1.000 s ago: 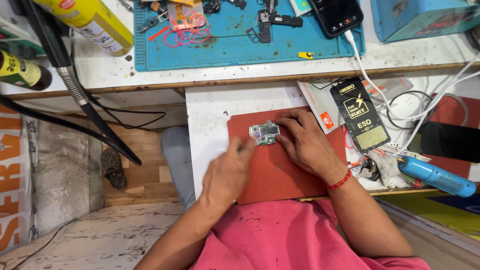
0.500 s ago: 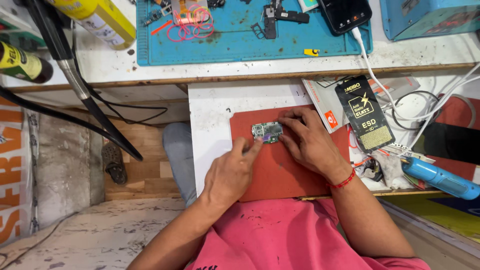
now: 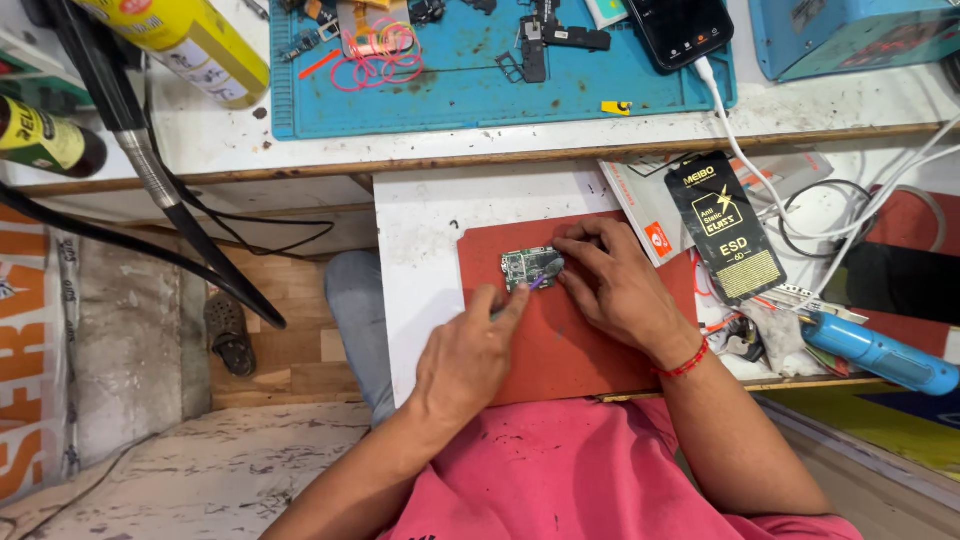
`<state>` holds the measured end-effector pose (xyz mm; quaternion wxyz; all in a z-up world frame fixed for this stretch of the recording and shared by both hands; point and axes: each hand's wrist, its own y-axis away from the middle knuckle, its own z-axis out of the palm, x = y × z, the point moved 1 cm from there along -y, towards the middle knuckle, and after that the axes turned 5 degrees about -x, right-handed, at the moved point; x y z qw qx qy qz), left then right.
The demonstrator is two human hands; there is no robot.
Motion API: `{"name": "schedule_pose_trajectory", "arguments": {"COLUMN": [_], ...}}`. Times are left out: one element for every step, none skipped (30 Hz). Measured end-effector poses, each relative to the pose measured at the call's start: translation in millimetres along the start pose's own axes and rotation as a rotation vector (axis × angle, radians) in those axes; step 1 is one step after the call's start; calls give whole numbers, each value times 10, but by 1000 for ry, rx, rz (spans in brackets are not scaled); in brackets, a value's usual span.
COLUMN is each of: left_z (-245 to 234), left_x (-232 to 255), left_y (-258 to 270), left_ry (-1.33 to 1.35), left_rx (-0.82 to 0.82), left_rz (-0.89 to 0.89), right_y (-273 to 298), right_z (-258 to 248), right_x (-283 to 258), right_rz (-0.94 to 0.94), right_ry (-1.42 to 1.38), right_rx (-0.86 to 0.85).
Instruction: The person cleans a small electronic circuit board using a toothbrush. They repeatedly scrub the surface of the board, which is placed on a red mat, while holding it steady with their other hand. The person occasionally repositions the board to access different areas.
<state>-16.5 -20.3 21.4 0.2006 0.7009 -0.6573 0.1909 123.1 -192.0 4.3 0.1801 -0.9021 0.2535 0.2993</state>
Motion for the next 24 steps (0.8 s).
{"name": "schedule_pose_trajectory", "arguments": {"left_z": [7, 8, -12, -3, 26, 53, 85, 114, 115, 105, 86, 64, 61, 53, 44, 25, -22, -58, -75, -85, -70, -65, -53, -35], "left_x": [1, -26, -82, -98, -111, -130, -137, -135, -154, -166, -174, -177, -152, -121, -89, -74, -88, -82, -57, -43, -9, -26, -44, -55], "left_y": [19, 22, 18, 29, 19, 13, 37, 73, 78, 82, 73, 57, 50, 58, 84, 83, 50, 16, 0, -20, -6, -9, 4, 39], "left_ry": [4, 7, 3, -21, -38, -54, -48, -42, -44, -42, -39, -35, -31, -28, -29, -17, -15, -12, -16, -19, -12, -7, 0, 7], "left_rx": [35, 70, 98, 69, 38, 8, 13, 19, 25, 55, 76, 97, 56, 15, -22, 8, 35, 63, 41, 19, -6, 0, 9, 19], "left_rz": [-50, -100, -142, -104, -62, -20, -44, -69, -84, -92, -86, -79, -56, -33, -24, -78, -125, -171, -127, -83, -49, -71, -103, -135], "right_y": [-8, -12, -21, -28, -17, -7, -2, 11, -4, -22, -17, -16, -12, -3, -3, 4, -20, -46, -39, -47, -27, -12, 4, 21], "right_z": [2, -1, 18, 30, 21, 18, 14, 9, 14, 15, 12, 14, 1, -9, 1, 2, 5, -4, -5, -1, -4, 5, 17, 39], "right_x": [2, 2, -9, -17, -11, -10, -9, -14, -16, -13, -18, -20, -15, -13, -19, -26, -25, -14, -14, -3, 6, 14, 22, 22], "right_rz": [-4, -16, -21, -25, -20, -14, -20, -16, -13, -10, -16, -23, -33, -24, -24, -24, -29, -34, -27, -31, -34, -37, -14, 9], "right_ry": [-3, 0, -1, -3, -2, 0, 1, -8, -17, -25, -28, -30, -29, -18, -15, -12, -20, -27, -35, -34, -34, -34, -39, -43], "right_rx": [-9, -8, 4, 16, 14, 13, 1, -6, -1, 4, 12, 21, 23, 27, 23, 18, 21, 24, 27, 41, 41, 41, 23, 6]}}
